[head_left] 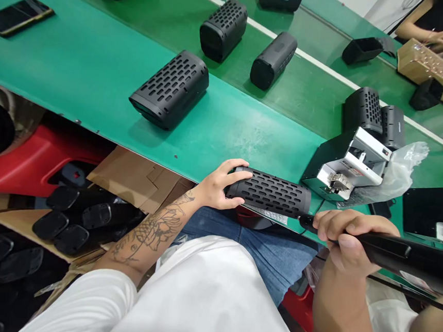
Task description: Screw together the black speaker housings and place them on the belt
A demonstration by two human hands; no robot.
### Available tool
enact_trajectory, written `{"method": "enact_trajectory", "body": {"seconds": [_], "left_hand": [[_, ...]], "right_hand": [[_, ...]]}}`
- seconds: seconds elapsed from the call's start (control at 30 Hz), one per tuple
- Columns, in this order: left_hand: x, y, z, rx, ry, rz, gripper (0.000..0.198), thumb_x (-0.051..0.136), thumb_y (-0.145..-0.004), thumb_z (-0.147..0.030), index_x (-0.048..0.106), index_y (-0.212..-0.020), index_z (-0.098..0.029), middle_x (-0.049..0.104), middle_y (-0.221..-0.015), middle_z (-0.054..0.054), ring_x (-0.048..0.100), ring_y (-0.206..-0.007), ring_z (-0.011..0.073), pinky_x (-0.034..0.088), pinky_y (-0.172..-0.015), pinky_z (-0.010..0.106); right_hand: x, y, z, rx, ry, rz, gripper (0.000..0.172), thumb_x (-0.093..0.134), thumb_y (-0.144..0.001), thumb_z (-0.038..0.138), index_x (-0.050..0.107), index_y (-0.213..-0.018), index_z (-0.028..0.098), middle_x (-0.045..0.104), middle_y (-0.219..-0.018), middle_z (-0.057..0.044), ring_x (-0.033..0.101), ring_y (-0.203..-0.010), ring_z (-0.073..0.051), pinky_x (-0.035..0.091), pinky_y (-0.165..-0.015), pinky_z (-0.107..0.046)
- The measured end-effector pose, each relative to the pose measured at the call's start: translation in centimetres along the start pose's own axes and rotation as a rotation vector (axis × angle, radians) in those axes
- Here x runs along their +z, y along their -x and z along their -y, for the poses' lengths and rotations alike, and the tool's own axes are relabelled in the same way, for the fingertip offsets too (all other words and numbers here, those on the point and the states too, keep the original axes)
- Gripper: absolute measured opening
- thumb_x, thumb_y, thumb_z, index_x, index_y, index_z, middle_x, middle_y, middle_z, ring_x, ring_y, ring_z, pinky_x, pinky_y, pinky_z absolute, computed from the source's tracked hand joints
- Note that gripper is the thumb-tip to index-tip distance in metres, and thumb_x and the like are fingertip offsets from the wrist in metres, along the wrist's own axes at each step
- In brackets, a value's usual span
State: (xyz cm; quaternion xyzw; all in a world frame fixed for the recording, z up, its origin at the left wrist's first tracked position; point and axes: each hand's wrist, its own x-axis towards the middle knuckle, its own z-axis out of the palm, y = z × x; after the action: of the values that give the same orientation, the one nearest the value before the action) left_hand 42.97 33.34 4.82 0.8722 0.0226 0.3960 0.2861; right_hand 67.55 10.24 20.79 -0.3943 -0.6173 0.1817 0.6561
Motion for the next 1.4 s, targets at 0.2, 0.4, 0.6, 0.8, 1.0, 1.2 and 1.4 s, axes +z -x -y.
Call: {"method": "enact_trajectory", "body": {"seconds": [0.2,0.4,0.6,0.8,1.0,1.2,1.4], "left_hand": [[-0.1,-0.2,-0.2,0.067,-0.064,-0.035,0.071,0.074,-0.109,-0.062,0.062,-0.163,-0.018,0.058,-0.163,0.026,0.066,-0.152,0.0365,0.061,-0.128,0.058],[0.2,-0.3,-0.2,0.116,-0.101,-0.084,0.074,0.071,-0.111,-0.064,0.057,-0.166,-0.016,0.059,-0.162,0.028,0.067,-0.149,0.0372,0.063,-0.125,0.059],[0.4,0.4,0.3,0.104,-0.091,-0.074,0.09,0.075,-0.107,-0.071,0.05,-0.175,-0.019,0.055,-0.167,0.031,0.065,-0.154,0.0416,0.063,-0.124,0.063],[0.6,0.5,0.1,0.083,-0.087,-0.059,0.096,0.083,-0.102,-0.064,0.046,-0.177,-0.016,0.05,-0.173,0.034,0.063,-0.158,0.0451,0.067,-0.118,0.063],[0.8,0.3,0.1,0.068,-0.077,-0.056,0.101,0.087,-0.099,-0.063,0.044,-0.178,-0.016,0.051,-0.172,0.034,0.063,-0.16,0.0461,0.067,-0.12,0.065],[0.9,0.4,0.0,0.056,-0.057,-0.052,0.104,0.091,-0.095,-0.058,0.044,-0.178,-0.017,0.051,-0.172,0.034,0.063,-0.159,0.0468,0.066,-0.122,0.066],[1.2,0.3,0.0,0.063,-0.038,-0.071,0.106,0.093,-0.093,-0.058,0.044,-0.178,-0.019,0.053,-0.171,0.032,0.065,-0.157,0.0459,0.067,-0.121,0.064]], "right_hand": [[0.4,0.3,0.5,0.037,0.007,-0.012,0.017,0.067,-0.098,0.012,0.051,-0.099,0.016,0.06,-0.074,0.004,0.066,-0.061,-0.008,0.064,-0.068,-0.027],[-3.4,-2.6,0.2,-0.106,0.124,-0.332,0.011,0.067,-0.091,0.018,0.057,-0.095,0.016,0.062,-0.066,0.003,0.06,-0.049,-0.013,0.062,-0.054,-0.03],[-7.6,-6.8,-4.3,-0.073,0.438,-0.97,0.047,0.081,-0.068,0.045,0.049,-0.092,0.02,0.057,-0.056,0.004,0.053,-0.043,-0.017,0.051,-0.045,-0.03],[-7.3,-6.6,-5.6,0.079,0.411,-0.94,0.039,0.078,-0.069,0.038,0.052,-0.089,0.018,0.06,-0.058,0.0,0.057,-0.045,-0.018,0.055,-0.051,-0.033],[-5.5,-5.5,-2.3,-0.007,0.354,-0.887,0.034,0.079,-0.068,0.035,0.052,-0.08,0.018,0.056,-0.056,0.002,0.053,-0.044,-0.016,0.053,-0.047,-0.033],[-0.9,-2.3,3.2,-0.047,-0.015,-0.042,0.015,0.076,-0.101,0.031,0.073,-0.114,0.024,0.072,-0.077,-0.001,0.07,-0.056,-0.02,0.069,-0.06,-0.042],[5.2,-2.4,2.1,0.02,-0.105,-0.093,0.013,0.071,-0.105,0.021,0.072,-0.118,0.018,0.068,-0.083,0.0,0.072,-0.066,-0.013,0.068,-0.071,-0.036]]}}
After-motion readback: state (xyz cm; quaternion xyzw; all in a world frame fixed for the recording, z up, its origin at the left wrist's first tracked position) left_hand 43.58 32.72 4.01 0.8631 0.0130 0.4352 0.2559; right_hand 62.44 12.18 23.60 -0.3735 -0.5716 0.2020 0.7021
